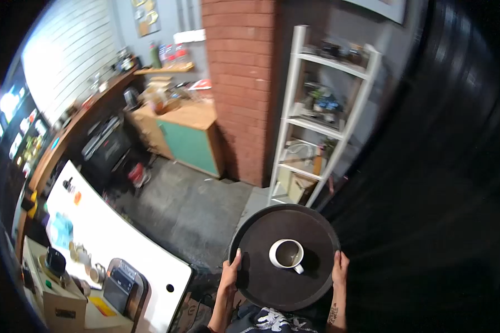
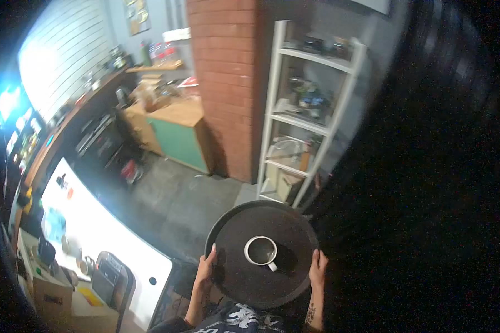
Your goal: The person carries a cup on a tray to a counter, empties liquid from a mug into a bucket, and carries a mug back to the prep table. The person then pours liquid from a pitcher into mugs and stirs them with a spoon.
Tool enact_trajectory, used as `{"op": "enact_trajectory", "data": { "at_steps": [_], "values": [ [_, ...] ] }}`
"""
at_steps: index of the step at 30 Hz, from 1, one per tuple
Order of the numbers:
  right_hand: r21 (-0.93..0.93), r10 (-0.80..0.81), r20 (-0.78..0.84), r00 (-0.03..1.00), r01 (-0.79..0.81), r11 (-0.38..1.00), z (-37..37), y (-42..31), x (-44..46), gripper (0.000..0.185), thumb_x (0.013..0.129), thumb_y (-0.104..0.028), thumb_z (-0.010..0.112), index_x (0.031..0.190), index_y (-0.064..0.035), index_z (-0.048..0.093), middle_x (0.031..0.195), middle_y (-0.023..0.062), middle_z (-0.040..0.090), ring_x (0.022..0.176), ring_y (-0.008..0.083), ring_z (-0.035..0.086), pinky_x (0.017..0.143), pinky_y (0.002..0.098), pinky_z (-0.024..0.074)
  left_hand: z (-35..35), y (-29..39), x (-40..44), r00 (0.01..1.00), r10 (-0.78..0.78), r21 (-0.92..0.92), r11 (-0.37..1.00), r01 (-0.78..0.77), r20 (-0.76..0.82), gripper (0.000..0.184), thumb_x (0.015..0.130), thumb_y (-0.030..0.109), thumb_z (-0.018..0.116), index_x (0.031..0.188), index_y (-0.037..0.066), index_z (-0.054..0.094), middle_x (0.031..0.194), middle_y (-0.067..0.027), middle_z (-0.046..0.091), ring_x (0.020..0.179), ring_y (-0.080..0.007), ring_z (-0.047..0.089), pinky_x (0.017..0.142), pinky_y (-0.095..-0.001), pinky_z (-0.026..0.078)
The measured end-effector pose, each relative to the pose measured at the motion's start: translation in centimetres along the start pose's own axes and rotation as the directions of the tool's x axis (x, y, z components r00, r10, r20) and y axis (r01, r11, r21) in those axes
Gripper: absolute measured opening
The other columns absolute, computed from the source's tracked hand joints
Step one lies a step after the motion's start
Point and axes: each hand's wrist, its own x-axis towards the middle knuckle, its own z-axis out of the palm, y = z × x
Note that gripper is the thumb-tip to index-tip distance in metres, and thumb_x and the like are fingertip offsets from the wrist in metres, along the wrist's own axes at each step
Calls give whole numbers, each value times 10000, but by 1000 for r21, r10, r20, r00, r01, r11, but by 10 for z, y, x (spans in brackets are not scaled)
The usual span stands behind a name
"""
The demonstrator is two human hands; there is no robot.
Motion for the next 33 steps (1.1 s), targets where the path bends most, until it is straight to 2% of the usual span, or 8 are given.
{"op": "enact_trajectory", "data": {
  "at_steps": [3,6,9,11,18,22,25,33],
  "values": [
    [-7,7,72,997,-6,1000,44,-20,60,343,1017,-279,464,956,40,575,839,49,542,800,123,467,751,289,411,-5,14,33,997,29,-122,992,-38,-75,380,910,422,637,774,67,630,701,29,548,604,-84,488,546,-260,382],
    [80,-44,286,957,22,997,90,-30,130,350,1018,-282,464,958,45,572,832,49,542,800,128,464,760,288,408,-8,22,78,990,48,-171,983,-71,-130,410,921,445,614,736,79,613,675,32,540,586,-79,482,536,-262,382],
    [-2,-137,283,949,143,990,146,-16,206,331,1026,-248,437,984,51,571,852,50,540,813,125,463,775,289,412,-9,38,124,977,71,-224,968,-116,-199,427,925,454,603,739,70,622,690,20,562,611,-81,500,543,-262,394],
    [-51,6,411,912,17,999,175,-37,247,548,1007,-379,455,1306,80,474,1220,220,546,1175,291,503,1017,369,362,1,59,145,956,76,-282,946,-159,-283,435,929,455,596,786,47,636,706,9,575,617,-89,518,545,-262,412],
    [161,-171,679,714,82,984,300,-134,345,245,1020,-182,433,1048,19,570,962,45,599,898,115,517,825,284,426,0,120,211,859,41,-349,903,-250,-511,544,956,484,523,1007,-43,647,893,-97,667,763,-161,636,657,-297,510],
    [153,-203,716,668,134,979,385,-138,381,295,1013,-211,446,1019,68,541,918,99,596,860,151,493,809,311,421,-21,164,249,808,-21,-374,893,-250,-589,580,963,482,504,1123,-67,604,1016,-143,667,863,-206,655,733,-333,537],
    [179,-205,706,678,109,978,448,-148,397,220,1009,-176,450,1004,11,567,923,19,583,872,93,475,810,271,417,-51,188,292,810,-17,-402,874,-273,-587,592,962,487,502,1134,-72,594,1025,-146,664,860,-213,656,734,-334,537],
    [151,-123,639,759,33,988,630,-166,438,163,980,-77,493,1075,38,559,942,34,576,889,123,484,824,266,403,-146,288,429,833,-70,-415,888,-198,-548,614,958,497,503,1137,-86,585,1042,-171,654,938,-249,642,792,-378,527]
  ]
}}
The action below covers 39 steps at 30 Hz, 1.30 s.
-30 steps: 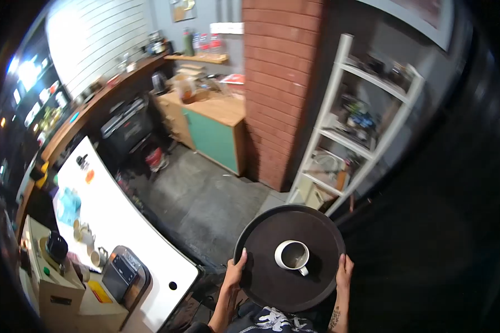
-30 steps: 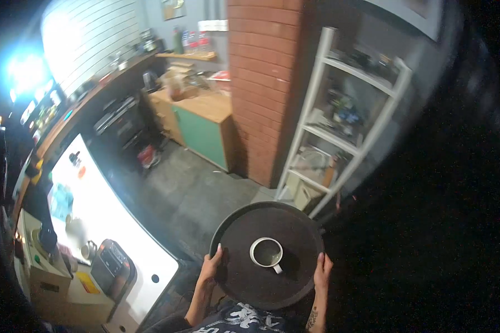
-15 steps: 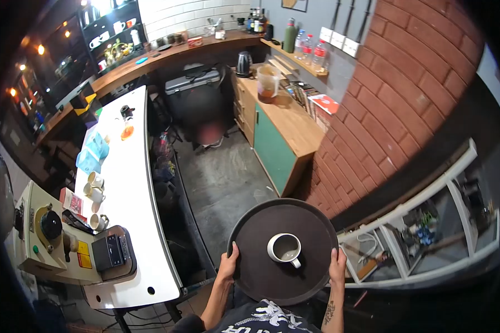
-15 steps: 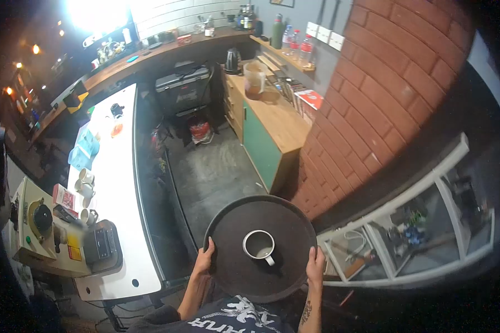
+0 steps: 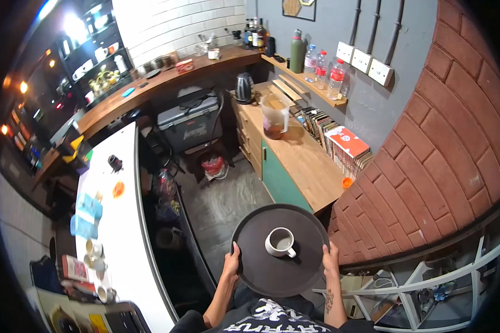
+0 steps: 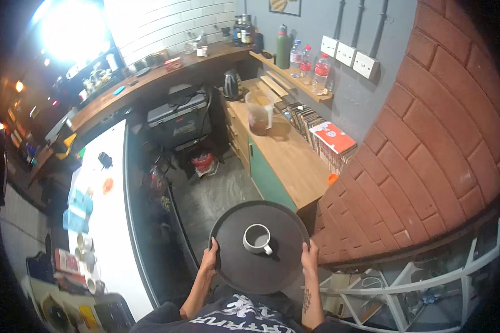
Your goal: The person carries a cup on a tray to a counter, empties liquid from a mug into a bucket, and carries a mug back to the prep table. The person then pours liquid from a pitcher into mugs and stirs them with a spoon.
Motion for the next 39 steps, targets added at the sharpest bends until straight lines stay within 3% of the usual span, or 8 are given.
{"op": "enact_trajectory", "data": {
  "at_steps": [13,16,18,20,25,32,36,39],
  "values": [
    [-196,151,-327,933,-223,955,98,25,208,283,904,81,411,1147,53,553,1023,144,627,967,241,578,839,323,434,113,69,276,998,-57,334,942,41,38,730,901,541,581,1150,-146,565,1042,-189,642,897,-241,636,730,-367,527],
    [-158,355,-283,891,-408,899,105,7,236,441,895,67,393,1333,71,439,1381,262,434,1308,338,415,1065,411,358,133,63,324,996,-74,334,941,55,42,747,878,561,602,1160,-130,566,1007,-167,645,881,-235,637,707,-364,528],
    [-335,39,-469,883,-218,917,114,24,277,367,826,111,425,1162,53,560,1083,215,625,1053,354,588,894,364,453,167,80,345,997,-63,316,948,43,54,756,866,571,613,1165,-122,567,990,-156,647,873,-233,638,695,-362,529],
    [-402,171,-341,924,-309,862,101,17,302,381,808,87,462,1174,71,565,1120,250,618,1074,369,591,922,382,456,183,93,347,984,-149,359,928,104,100,825,901,564,553,1314,-137,420,1278,-241,540,1144,-310,568,957,-419,471],
    [-570,16,-401,916,-264,778,103,5,353,329,819,-27,554,1125,90,586,1065,272,623,1038,407,594,917,416,466,227,109,362,983,-155,469,864,184,-100,837,852,606,600,1241,-128,494,1139,-226,613,966,-295,637,738,-403,546],
    [-781,-194,-260,946,-88,618,120,-54,350,388,820,-187,683,1154,-36,557,1061,185,593,1011,355,568,884,446,439,254,82,424,969,-243,284,928,243,-36,935,793,589,674,1306,-138,387,1229,-255,544,1055,-344,599,867,-487,521],
    [171,230,124,965,-249,953,142,-31,356,264,950,-209,599,1145,-40,542,808,75,617,641,123,617,553,253,488,275,87,438,972,-235,320,922,220,8,948,791,583,685,1290,-168,391,1228,-261,537,1046,-318,601,853,-437,526],
    [141,201,205,958,-232,962,152,-30,363,181,972,-196,563,1067,-45,536,791,61,615,614,113,611,552,232,485,279,71,470,989,-146,450,884,125,13,951,804,580,676,1299,-175,379,1209,-245,553,1033,-295,603,833,-417,529]
  ]
}}
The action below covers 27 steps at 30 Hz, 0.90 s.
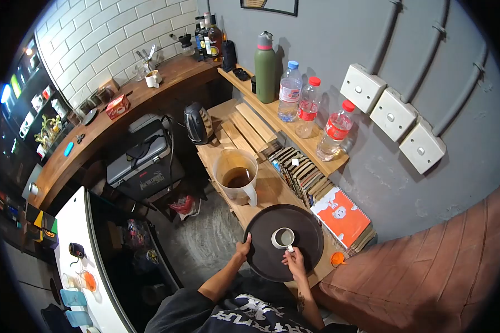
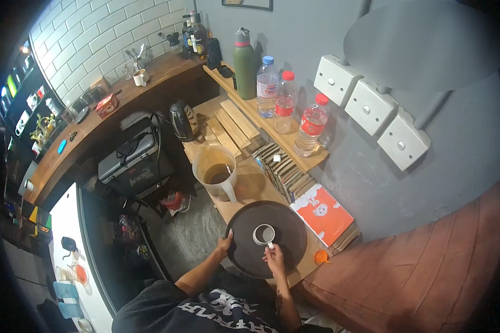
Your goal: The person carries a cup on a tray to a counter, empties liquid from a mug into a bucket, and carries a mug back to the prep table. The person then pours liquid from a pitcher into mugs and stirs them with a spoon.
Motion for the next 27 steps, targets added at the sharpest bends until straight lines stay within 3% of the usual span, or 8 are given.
{"op": "enact_trajectory", "data": {
  "at_steps": [4,10,12,15,20,21,24,27],
  "values": [
    [103,94,18,995,-95,990,4,2,15,139,949,-166,593,978,-50,523,779,55,608,593,111,598,537,243,483,5,-10,16,993,-55,65,996,62,-105,921,754,686,651,1180,-127,568,1096,-212,639,973,-276,629,831,-401,508],
    [127,142,-72,987,-132,983,19,10,36,41,853,0,582,868,-32,562,717,30,580,566,106,561,512,257,470,-25,24,-3,960,-65,280,960,-15,273,1041,780,679,620,1363,-109,268,1267,-292,522,1120,-365,571,902,-442,487],
    [140,128,-228,965,-97,985,29,10,32,44,851,-14,559,808,-16,566,642,19,543,505,101,514,465,269,436,-30,30,-5,979,-26,642,758,-114,204,956,819,621,608,1392,-13,178,1323,-320,442,1157,-447,532,939,-508,459],
    [40,73,-319,945,-64,997,46,23,36,112,857,-61,552,756,-12,562,596,10,509,442,102,463,410,279,388,-40,56,-37,983,169,804,573,-161,76,824,845,561,603,1382,51,241,1303,-314,432,1131,-477,536,933,-535,450],
    [-26,65,-304,951,-77,997,93,0,21,92,811,-88,531,761,-11,531,578,21,477,456,105,438,413,275,346,-59,109,-104,879,417,673,584,-455,233,635,845,490,620,1271,43,467,1144,-286,571,991,-406,618,793,-512,509],
    [21,13,-259,966,-8,1000,105,3,16,111,821,-95,535,750,-10,532,571,22,466,459,106,429,415,272,341,-64,130,-123,787,474,594,522,-612,394,523,837,474,631,1074,8,623,983,-247,641,915,-386,646,720,-497,526],
    [96,32,-173,984,-16,995,137,7,-16,182,864,-134,568,725,-24,527,603,19,455,479,117,416,420,274,336,-32,146,-152,598,775,487,449,-749,205,338,662,239,683,895,-5,654,776,-236,662,755,-372,676,631,-477,530],
    [68,68,-107,992,-61,996,161,8,-30,182,867,-155,571,733,-40,527,619,31,465,487,128,434,421,274,349,-51,174,-217,564,636,556,243,-795,527,272,715,233,686,912,48,656,883,-187,674,832,-352,669,677,-437,534]
  ]
}}
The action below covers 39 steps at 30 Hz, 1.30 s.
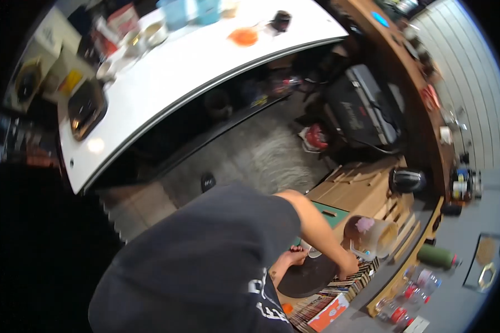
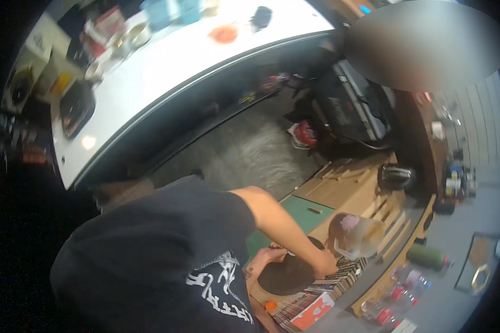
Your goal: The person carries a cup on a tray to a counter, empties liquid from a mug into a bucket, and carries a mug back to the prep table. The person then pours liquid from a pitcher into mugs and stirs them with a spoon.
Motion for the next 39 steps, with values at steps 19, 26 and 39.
{"op": "enact_trajectory", "data": {
  "at_steps": [19,26,39],
  "values": [
    [-157,37,522,852,53,986,143,4,-157,389,853,-382,646,712,-20,612,559,111,557,428,180,491,421,286,395,-19,-82,-156,945,-211,-65,977,201,-250,243,717,218,692,900,61,672,892,-154,683,848,-327,673,663,-417,538],
    [-85,-35,644,765,117,990,214,-3,-203,475,847,-466,674,705,-13,643,537,141,590,406,199,511,420,291,412,-16,-118,-181,884,-298,-74,954,291,-361,232,717,212,695,896,66,678,896,-142,686,854,-318,675,658,-410,539],
    [-156,39,902,431,239,958,295,-18,-250,207,871,-200,592,759,-32,547,645,51,495,536,149,483,467,293,390,-74,-177,-208,723,-380,-113,914,390,-577,212,718,202,699,888,74,689,903,-120,691,866,-301,678,648,-396,541]
  ]
}}
